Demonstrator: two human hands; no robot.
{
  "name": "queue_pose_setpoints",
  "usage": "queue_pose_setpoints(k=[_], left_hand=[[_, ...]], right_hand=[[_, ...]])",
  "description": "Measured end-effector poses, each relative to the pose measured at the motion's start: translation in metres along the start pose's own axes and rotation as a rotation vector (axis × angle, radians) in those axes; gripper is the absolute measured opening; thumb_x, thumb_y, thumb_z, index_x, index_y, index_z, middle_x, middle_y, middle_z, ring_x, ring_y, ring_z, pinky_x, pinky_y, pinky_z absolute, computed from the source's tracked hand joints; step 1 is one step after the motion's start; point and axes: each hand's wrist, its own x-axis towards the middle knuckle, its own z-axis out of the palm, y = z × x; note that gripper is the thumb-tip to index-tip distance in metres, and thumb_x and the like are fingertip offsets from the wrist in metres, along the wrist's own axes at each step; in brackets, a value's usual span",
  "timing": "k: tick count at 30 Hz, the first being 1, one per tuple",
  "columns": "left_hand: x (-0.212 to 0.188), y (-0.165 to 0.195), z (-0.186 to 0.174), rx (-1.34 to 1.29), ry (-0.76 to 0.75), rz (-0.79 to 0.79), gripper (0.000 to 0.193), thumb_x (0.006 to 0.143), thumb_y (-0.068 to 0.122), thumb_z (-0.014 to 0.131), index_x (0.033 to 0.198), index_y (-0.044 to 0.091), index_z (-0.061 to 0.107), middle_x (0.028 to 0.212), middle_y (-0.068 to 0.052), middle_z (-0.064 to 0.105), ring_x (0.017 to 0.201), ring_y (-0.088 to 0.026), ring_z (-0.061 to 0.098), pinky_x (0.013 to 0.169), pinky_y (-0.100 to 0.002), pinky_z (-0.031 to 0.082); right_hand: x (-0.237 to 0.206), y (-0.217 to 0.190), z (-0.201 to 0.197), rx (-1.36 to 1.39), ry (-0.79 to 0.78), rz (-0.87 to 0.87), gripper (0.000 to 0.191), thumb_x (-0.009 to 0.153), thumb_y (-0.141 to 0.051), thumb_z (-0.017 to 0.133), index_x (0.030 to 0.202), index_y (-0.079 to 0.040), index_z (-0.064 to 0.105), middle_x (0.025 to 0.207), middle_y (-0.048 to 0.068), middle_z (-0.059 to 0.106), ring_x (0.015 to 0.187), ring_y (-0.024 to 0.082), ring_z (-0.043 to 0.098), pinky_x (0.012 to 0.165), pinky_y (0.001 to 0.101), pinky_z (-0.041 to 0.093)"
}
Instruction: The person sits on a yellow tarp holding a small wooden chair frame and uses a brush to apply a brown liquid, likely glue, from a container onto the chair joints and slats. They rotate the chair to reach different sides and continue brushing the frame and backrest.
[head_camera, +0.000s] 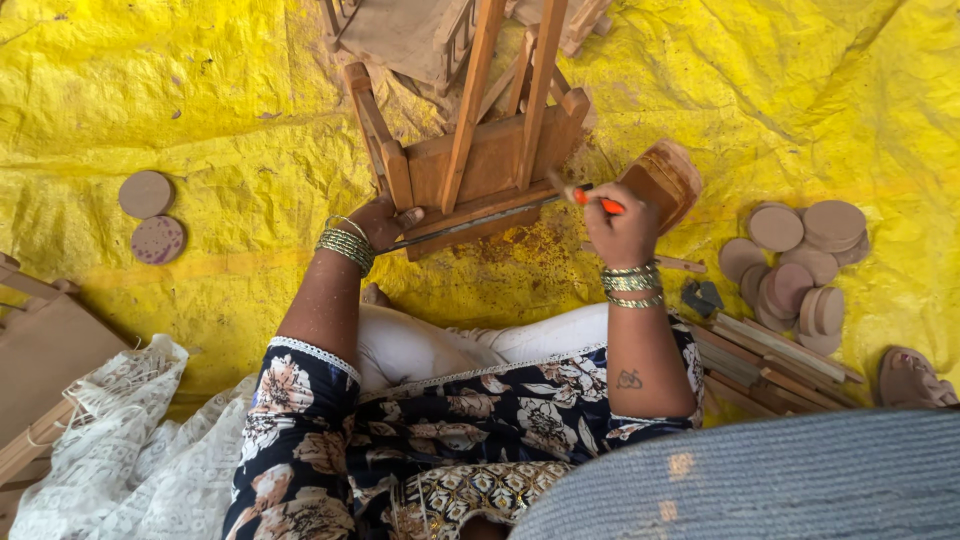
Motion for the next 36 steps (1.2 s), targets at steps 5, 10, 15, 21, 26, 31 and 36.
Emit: queue_pose_setpoints(k=[5,10,15,21,26,31,36], left_hand=[[0.003,-0.001,0.001,0.0,0.01,0.043,0.073,0.094,0.058,0.058,0.14,0.001,0.054,0.132,-0.026,0.062,0.127,-0.038,0.058,0.105,-0.045,0.046],[-0.002,-0.001,0.001,0.01,0.003,0.008,0.072,0.095,0.059,0.058,0.138,0.001,0.057,0.133,-0.026,0.063,0.128,-0.037,0.059,0.106,-0.044,0.047],[-0.007,0.002,-0.001,-0.041,0.032,0.065,0.072,0.093,0.057,0.058,0.14,0.003,0.053,0.131,-0.024,0.065,0.127,-0.036,0.059,0.105,-0.044,0.047],[-0.006,0.003,-0.001,-0.002,-0.005,0.036,0.069,0.094,0.058,0.059,0.14,0.006,0.056,0.134,-0.023,0.064,0.128,-0.035,0.059,0.106,-0.043,0.047],[-0.008,0.0,-0.001,0.007,0.029,0.02,0.076,0.093,0.061,0.059,0.141,0.002,0.051,0.135,-0.026,0.061,0.129,-0.037,0.057,0.106,-0.044,0.046],[-0.005,0.0,-0.001,0.047,0.02,0.03,0.076,0.094,0.063,0.057,0.14,0.002,0.055,0.137,-0.026,0.06,0.13,-0.038,0.057,0.108,-0.044,0.045],[-0.004,0.0,-0.002,0.054,0.002,0.024,0.078,0.093,0.063,0.056,0.141,0.001,0.052,0.137,-0.027,0.059,0.13,-0.039,0.056,0.107,-0.045,0.045]], right_hand=[[-0.002,0.015,-0.008,0.245,0.067,-0.062,0.007,0.095,-0.001,0.063,0.094,-0.001,0.07,0.085,0.008,0.072,0.073,0.012,0.067,0.066,0.028,0.053],[-0.003,0.018,-0.006,0.257,-0.072,-0.171,0.007,0.094,-0.005,0.065,0.094,-0.004,0.072,0.082,0.006,0.071,0.069,0.015,0.065,0.061,0.0315,0.051],[0.008,0.015,-0.02,-0.063,-0.187,-0.111,0.011,0.095,-0.009,0.062,0.094,-0.007,0.074,0.085,0.006,0.073,0.07,0.016,0.069,0.061,0.0319,0.055],[0.001,0.011,-0.024,0.16,-0.238,-0.196,0.011,0.094,-0.011,0.062,0.095,-0.009,0.073,0.086,0.007,0.073,0.068,0.018,0.068,0.061,0.0304,0.055],[0.003,0.013,-0.005,-0.055,-0.269,-0.206,0.009,0.094,-0.014,0.068,0.098,-0.01,0.075,0.088,0.008,0.074,0.073,0.018,0.07,0.065,0.0316,0.056],[0.003,0.017,-0.033,-0.167,-0.23,-0.002,0.014,0.094,-0.018,0.07,0.104,-0.012,0.078,0.095,0.008,0.078,0.082,0.019,0.074,0.069,0.0331,0.057],[0.001,0.018,-0.042,0.1,-0.252,-0.014,0.014,0.1,-0.019,0.067,0.109,-0.012,0.076,0.101,0.007,0.079,0.085,0.016,0.076,0.074,0.0303,0.059]])
